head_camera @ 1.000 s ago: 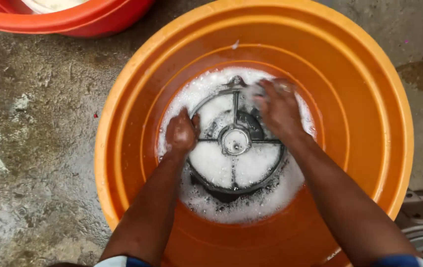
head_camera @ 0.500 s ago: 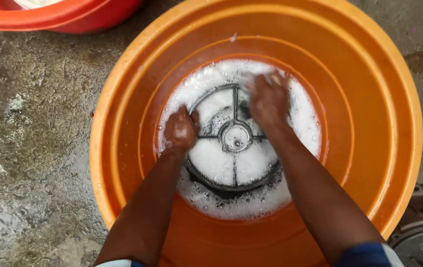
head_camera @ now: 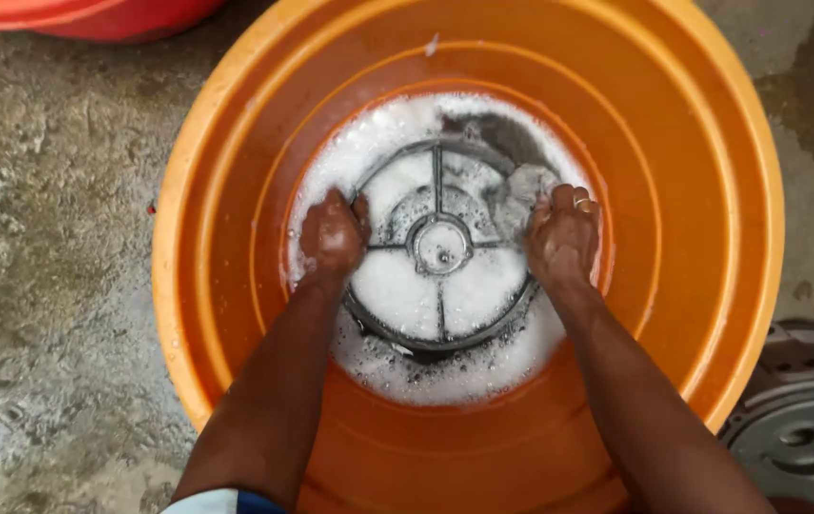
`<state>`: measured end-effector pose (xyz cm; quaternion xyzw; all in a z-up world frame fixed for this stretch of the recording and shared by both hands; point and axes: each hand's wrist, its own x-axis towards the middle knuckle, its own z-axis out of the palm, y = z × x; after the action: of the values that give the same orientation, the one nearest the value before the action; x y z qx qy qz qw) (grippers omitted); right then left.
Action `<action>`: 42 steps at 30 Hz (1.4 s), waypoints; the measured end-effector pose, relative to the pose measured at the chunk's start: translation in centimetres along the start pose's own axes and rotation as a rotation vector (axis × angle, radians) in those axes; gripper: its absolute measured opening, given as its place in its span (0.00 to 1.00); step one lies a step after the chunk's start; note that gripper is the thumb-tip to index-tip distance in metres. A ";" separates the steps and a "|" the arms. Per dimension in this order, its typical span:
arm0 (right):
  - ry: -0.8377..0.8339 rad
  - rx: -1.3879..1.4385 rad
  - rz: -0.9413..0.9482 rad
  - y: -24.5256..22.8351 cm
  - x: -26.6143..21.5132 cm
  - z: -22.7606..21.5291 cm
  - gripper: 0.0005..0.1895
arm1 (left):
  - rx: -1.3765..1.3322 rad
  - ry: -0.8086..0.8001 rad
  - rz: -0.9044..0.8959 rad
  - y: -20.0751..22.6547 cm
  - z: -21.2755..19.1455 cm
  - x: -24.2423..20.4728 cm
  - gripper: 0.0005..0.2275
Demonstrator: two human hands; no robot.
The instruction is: Washing mechanical components using soapy water, a small brush, and a rag in a basin.
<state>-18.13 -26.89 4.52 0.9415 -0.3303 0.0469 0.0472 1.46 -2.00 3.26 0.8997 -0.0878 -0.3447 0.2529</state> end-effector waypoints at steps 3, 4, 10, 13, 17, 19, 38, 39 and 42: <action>-0.084 0.344 0.021 -5.9 3.6 -1.4 0.13 | 0.043 -0.034 -0.027 -0.5 0.3 -0.3 0.20; -0.169 0.337 0.027 -8.3 5.0 -1.9 0.16 | 0.043 -0.047 -0.041 -0.4 0.2 -0.6 0.20; -0.134 0.131 -0.275 -8.0 7.8 0.6 0.14 | 0.055 0.074 0.073 -0.8 1.2 0.3 0.17; 0.003 0.042 -0.306 -4.4 3.8 -1.4 0.20 | 0.051 0.079 -0.033 -0.8 0.8 -0.2 0.16; 0.009 -0.032 -0.120 -0.7 -0.3 0.0 0.23 | -0.013 0.070 -0.022 -0.5 0.2 -0.3 0.18; -0.152 0.021 -0.039 -2.6 2.2 -0.6 0.20 | -0.024 0.051 -0.023 -0.1 0.2 -0.3 0.18; -0.290 0.106 0.074 -1.7 0.1 -1.8 0.23 | 0.097 0.068 -0.003 -0.3 1.1 0.8 0.18; -0.304 0.090 0.099 -1.4 -0.4 -1.3 0.23 | 0.101 0.038 0.008 -0.3 1.3 0.6 0.18; -0.268 -0.007 0.116 -1.4 0.6 -1.2 0.27 | 0.169 0.104 0.045 0.3 1.6 1.5 0.19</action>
<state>-16.87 -26.01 5.70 0.9184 -0.3878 -0.0780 0.0033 1.54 -3.39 1.56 0.9323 -0.1234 -0.2833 0.1877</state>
